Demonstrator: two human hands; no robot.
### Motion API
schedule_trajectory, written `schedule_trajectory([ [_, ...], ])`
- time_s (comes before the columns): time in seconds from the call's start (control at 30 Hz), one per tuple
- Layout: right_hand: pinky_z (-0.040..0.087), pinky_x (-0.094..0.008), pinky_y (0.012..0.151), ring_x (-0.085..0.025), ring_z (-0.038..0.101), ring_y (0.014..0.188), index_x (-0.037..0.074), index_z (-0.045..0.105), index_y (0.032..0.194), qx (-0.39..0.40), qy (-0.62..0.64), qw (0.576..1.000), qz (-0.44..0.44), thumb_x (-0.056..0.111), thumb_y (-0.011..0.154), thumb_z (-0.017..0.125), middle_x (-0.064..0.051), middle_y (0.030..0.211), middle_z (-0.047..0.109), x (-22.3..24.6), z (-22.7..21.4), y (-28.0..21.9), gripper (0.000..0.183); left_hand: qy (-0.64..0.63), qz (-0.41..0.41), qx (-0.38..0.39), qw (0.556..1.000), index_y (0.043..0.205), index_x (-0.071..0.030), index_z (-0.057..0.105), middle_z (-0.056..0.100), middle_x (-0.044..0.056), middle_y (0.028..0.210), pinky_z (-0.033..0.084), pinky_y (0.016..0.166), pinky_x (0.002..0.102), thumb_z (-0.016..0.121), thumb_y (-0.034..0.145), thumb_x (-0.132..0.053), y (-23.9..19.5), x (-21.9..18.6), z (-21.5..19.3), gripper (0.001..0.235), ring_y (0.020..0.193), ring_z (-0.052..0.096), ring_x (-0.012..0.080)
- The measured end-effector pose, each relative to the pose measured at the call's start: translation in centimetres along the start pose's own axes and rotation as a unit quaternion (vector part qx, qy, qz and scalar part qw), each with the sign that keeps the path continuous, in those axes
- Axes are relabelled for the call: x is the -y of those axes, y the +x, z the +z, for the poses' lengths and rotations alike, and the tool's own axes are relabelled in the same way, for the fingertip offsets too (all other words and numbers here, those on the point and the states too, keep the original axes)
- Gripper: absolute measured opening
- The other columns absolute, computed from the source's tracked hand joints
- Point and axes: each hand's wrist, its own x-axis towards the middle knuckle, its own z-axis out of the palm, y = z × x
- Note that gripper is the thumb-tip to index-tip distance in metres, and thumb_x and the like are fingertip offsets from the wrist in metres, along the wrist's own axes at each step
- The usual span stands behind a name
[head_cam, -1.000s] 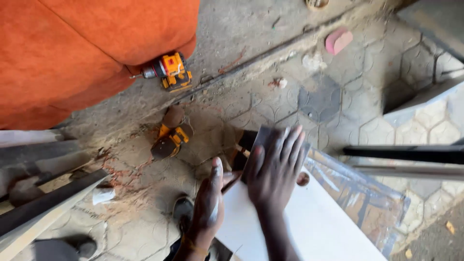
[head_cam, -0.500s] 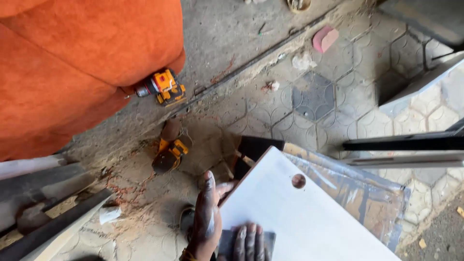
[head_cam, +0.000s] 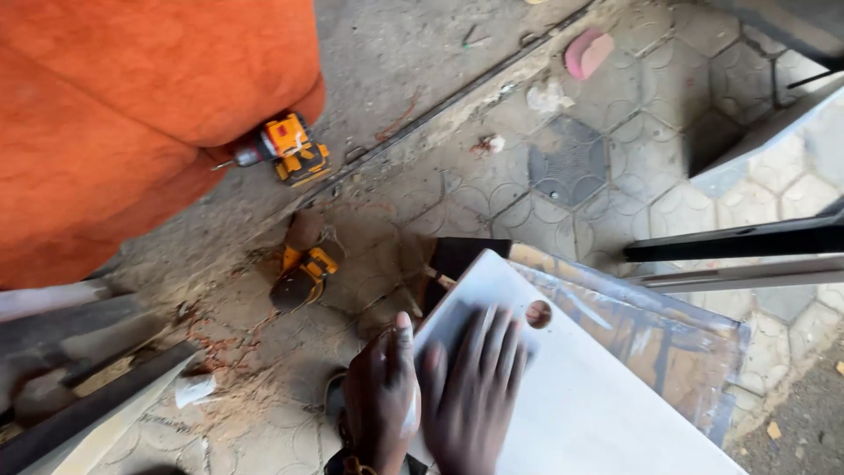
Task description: The person sands a white rectangular board using a sanding block. They hold the board steady with one hand while moving the sanding block back and forth across the surface with the other hand. The board is placed on a wooden workbench, and the person adjusts their grip and position to sand different areas of the board.
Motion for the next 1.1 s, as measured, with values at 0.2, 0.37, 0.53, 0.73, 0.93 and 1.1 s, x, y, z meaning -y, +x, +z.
schedule_trajectory([
  [0.2, 0.047, -0.058, 0.101, -0.056, 0.057, 0.116, 0.012, 0.031, 0.16, 0.188, -0.106, 0.935, 0.282, 0.057, 0.037, 0.083, -0.023, 0.162, 0.037, -25.7, 9.3, -17.4, 0.141, 0.181, 0.138, -0.147, 0.963, 0.087, -0.018, 0.075, 0.077, 0.012, 0.082, 0.051, 0.057, 0.053, 0.051, 0.093, -0.069, -0.1, 1.4, 3.0, 0.056, 0.069, 0.072, 0.0395],
  [0.37, -0.002, -0.058, 0.123, -0.043, 0.004, 0.157, 0.0, 0.022, 0.162, -0.013, 0.112, 0.96, 0.257, 0.055, 0.099, 0.035, -0.027, 0.169, 0.011, -9.4, 4.3, -2.3, 0.085, 0.255, 0.278, -0.29, 0.88, 0.073, -0.021, 0.07, 0.07, 0.008, 0.064, 0.047, 0.044, 0.045, 0.06, 0.092, -0.072, 0.6, 1.7, 3.8, 0.056, 0.049, 0.066, 0.0303],
  [0.53, 0.014, -0.052, 0.128, -0.046, 0.017, 0.157, -0.009, 0.025, 0.158, 0.0, 0.028, 1.0, 0.005, 0.048, 0.108, 0.031, -0.035, 0.165, 0.019, -7.3, 0.8, 3.1, 0.076, 0.264, 0.309, -0.337, 0.849, 0.081, -0.025, 0.076, 0.068, 0.005, 0.06, 0.043, 0.043, 0.039, 0.061, 0.102, -0.051, 0.8, 2.8, 4.6, 0.038, 0.048, 0.062, 0.0262],
  [0.73, 0.042, -0.066, 0.102, -0.068, 0.057, 0.119, 0.004, 0.042, 0.08, -0.209, -0.137, 0.966, 0.067, 0.02, 0.104, 0.041, -0.054, 0.136, 0.059, -18.3, -1.0, -8.1, 0.028, 0.264, 0.157, -0.255, 0.917, 0.079, -0.024, 0.079, 0.074, 0.007, 0.069, 0.048, 0.047, 0.048, 0.042, 0.105, -0.056, 0.1, 1.6, 4.7, 0.056, 0.059, 0.069, 0.036],
  [0.93, -0.006, -0.054, 0.126, -0.039, 0.0, 0.16, 0.007, 0.016, 0.165, 0.043, 0.205, 0.969, 0.135, 0.05, 0.102, 0.036, -0.023, 0.172, 0.006, -5.4, 2.2, 0.0, 0.079, 0.192, 0.155, -0.226, 0.942, 0.078, -0.016, 0.075, 0.075, 0.013, 0.077, 0.049, 0.059, 0.055, 0.041, 0.105, -0.055, -0.4, 2.7, 3.9, 0.058, 0.072, 0.069, 0.0427],
  [1.1, 0.013, -0.05, 0.128, -0.042, 0.019, 0.157, -0.002, 0.023, 0.162, 0.036, 0.047, 0.998, -0.032, 0.056, 0.105, 0.028, -0.028, 0.168, 0.021, -5.4, -0.4, -1.1, 0.081, 0.031, 0.297, -0.187, 0.936, 0.125, -0.013, 0.075, 0.078, 0.006, 0.119, 0.055, 0.087, 0.036, 0.063, 0.097, -0.03, -4.1, 8.2, 1.1, 0.034, 0.104, 0.074, 0.0244],
])
